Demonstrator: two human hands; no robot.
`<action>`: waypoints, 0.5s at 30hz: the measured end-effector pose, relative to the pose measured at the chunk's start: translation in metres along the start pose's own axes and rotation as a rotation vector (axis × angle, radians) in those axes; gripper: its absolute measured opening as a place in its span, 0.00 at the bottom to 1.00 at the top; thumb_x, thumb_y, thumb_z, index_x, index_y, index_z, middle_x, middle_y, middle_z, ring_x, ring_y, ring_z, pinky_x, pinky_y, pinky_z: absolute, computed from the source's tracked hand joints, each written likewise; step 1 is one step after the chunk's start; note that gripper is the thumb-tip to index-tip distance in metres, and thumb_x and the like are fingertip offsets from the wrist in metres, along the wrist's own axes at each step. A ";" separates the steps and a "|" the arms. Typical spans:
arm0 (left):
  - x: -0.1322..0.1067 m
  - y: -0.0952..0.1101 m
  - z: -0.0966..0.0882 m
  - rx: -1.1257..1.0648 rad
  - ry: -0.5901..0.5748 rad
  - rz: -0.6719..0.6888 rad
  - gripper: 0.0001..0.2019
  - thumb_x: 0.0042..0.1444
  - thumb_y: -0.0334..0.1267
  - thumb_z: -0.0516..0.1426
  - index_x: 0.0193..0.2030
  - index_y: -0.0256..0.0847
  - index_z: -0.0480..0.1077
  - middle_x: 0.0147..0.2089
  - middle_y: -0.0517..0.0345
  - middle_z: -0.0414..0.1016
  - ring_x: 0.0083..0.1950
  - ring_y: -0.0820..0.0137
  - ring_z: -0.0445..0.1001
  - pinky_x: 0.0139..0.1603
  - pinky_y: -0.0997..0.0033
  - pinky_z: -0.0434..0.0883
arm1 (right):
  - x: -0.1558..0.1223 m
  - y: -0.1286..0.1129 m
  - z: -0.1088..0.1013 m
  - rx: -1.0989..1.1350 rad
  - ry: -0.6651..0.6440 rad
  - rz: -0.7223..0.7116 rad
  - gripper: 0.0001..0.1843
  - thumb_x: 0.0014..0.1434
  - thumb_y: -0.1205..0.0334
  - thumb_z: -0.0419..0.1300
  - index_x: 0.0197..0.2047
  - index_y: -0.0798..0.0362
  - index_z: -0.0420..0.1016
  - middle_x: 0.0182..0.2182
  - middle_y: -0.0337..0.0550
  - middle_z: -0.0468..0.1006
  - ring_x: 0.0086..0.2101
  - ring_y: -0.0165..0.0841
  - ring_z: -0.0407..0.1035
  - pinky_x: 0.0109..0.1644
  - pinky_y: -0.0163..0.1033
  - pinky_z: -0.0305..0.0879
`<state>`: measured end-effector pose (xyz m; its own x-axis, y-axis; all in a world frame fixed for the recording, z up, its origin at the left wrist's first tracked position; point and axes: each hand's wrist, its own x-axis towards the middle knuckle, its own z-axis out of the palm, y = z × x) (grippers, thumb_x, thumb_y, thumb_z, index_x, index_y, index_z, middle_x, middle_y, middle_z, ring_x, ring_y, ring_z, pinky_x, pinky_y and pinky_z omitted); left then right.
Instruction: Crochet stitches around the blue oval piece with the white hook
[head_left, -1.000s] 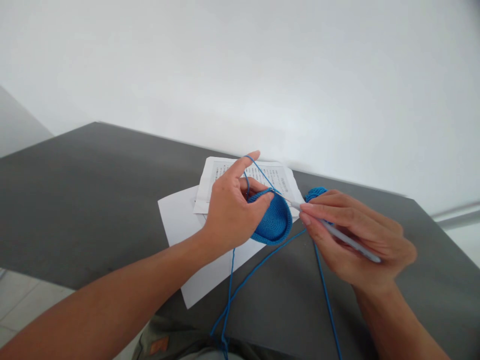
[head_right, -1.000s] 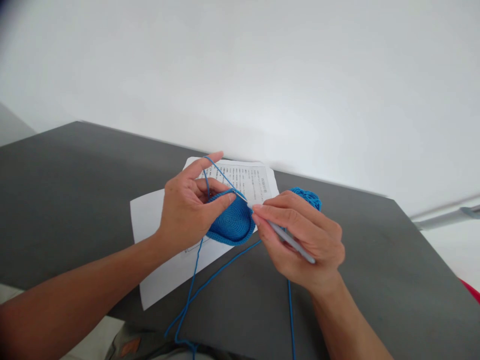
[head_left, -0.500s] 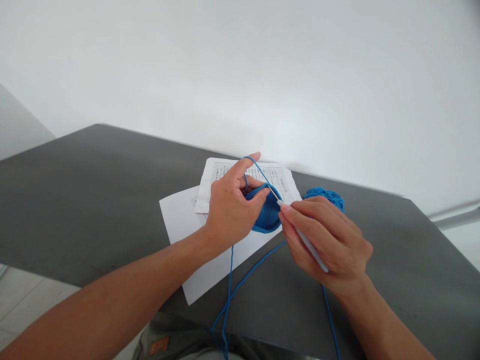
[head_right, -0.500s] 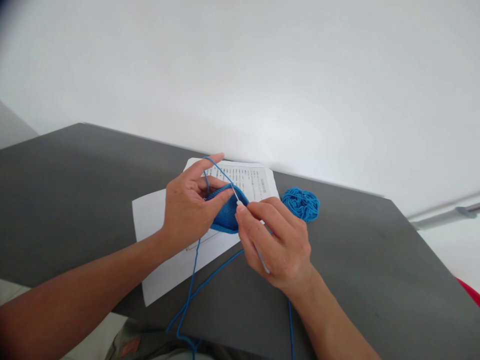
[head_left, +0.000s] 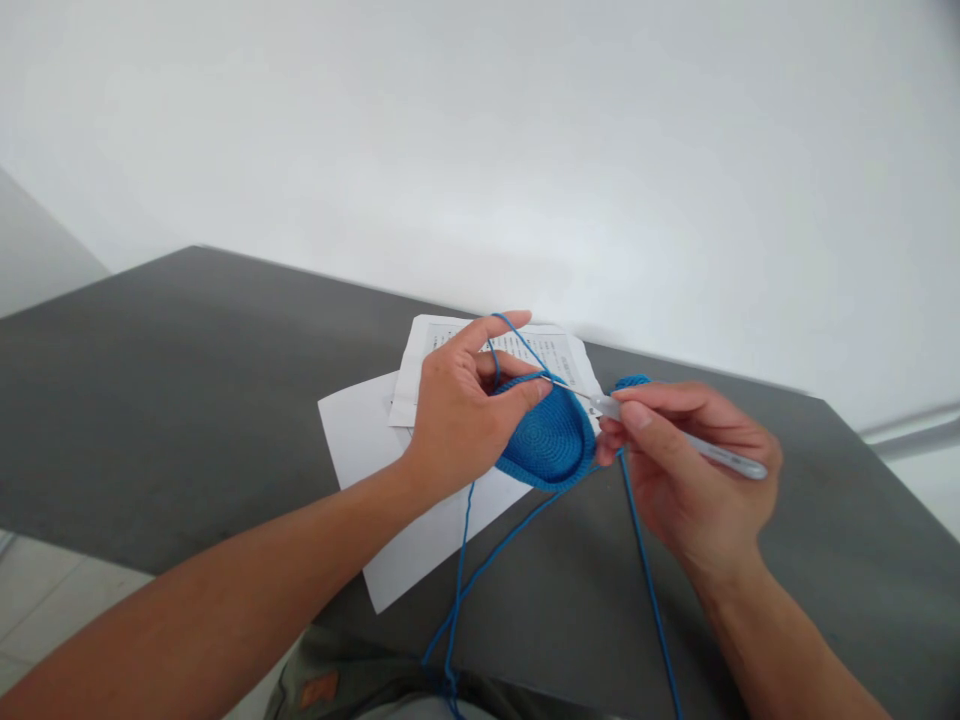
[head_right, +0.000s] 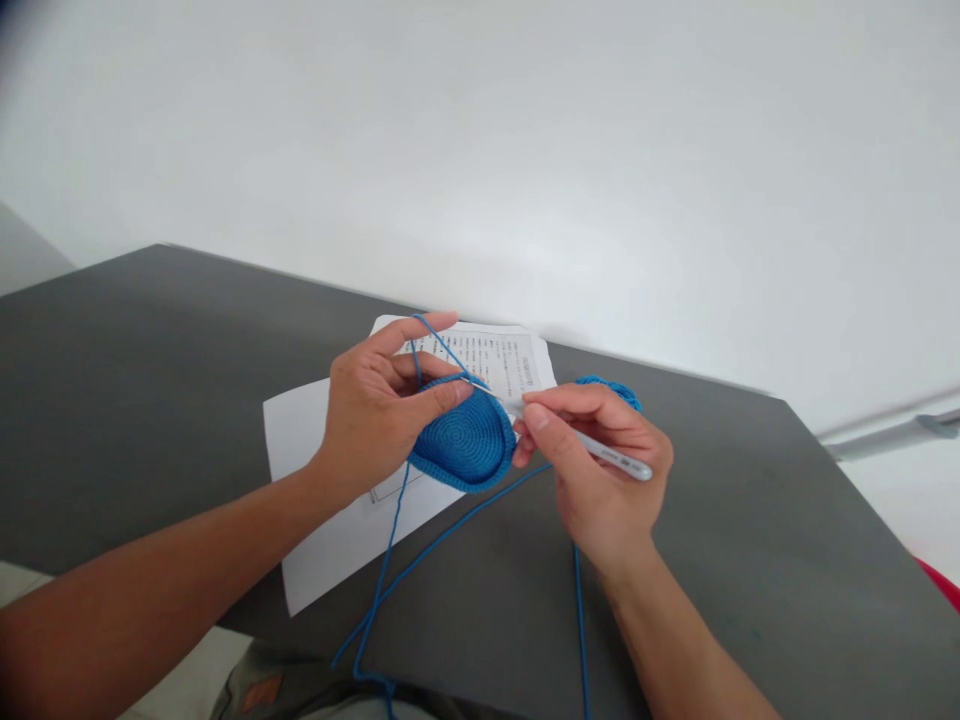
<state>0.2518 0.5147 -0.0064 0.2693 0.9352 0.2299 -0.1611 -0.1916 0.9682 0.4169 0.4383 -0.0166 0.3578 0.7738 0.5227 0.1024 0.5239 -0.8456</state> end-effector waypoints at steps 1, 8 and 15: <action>0.000 0.001 0.000 -0.035 -0.009 -0.031 0.30 0.48 0.31 0.69 0.60 0.37 0.75 0.33 0.59 0.84 0.31 0.71 0.78 0.34 0.73 0.71 | 0.001 0.000 0.001 0.056 0.008 0.052 0.03 0.58 0.66 0.71 0.37 0.50 0.86 0.25 0.40 0.83 0.20 0.30 0.74 0.21 0.34 0.72; -0.002 0.006 0.002 -0.186 0.004 -0.145 0.28 0.45 0.29 0.68 0.56 0.37 0.76 0.30 0.60 0.82 0.27 0.73 0.74 0.28 0.75 0.67 | 0.002 -0.001 0.009 0.161 0.061 0.139 0.02 0.56 0.65 0.72 0.36 0.51 0.86 0.23 0.40 0.84 0.19 0.27 0.72 0.17 0.29 0.67; 0.001 0.007 0.002 -0.269 0.009 -0.216 0.27 0.41 0.28 0.67 0.52 0.38 0.77 0.28 0.62 0.80 0.25 0.73 0.73 0.28 0.74 0.67 | 0.000 -0.001 0.003 0.027 0.039 0.031 0.04 0.57 0.64 0.73 0.38 0.50 0.86 0.25 0.39 0.83 0.21 0.30 0.75 0.19 0.34 0.70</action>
<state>0.2532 0.5132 0.0003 0.3161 0.9485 0.0202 -0.3466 0.0956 0.9331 0.4137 0.4387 -0.0150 0.3966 0.7756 0.4910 0.0660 0.5093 -0.8580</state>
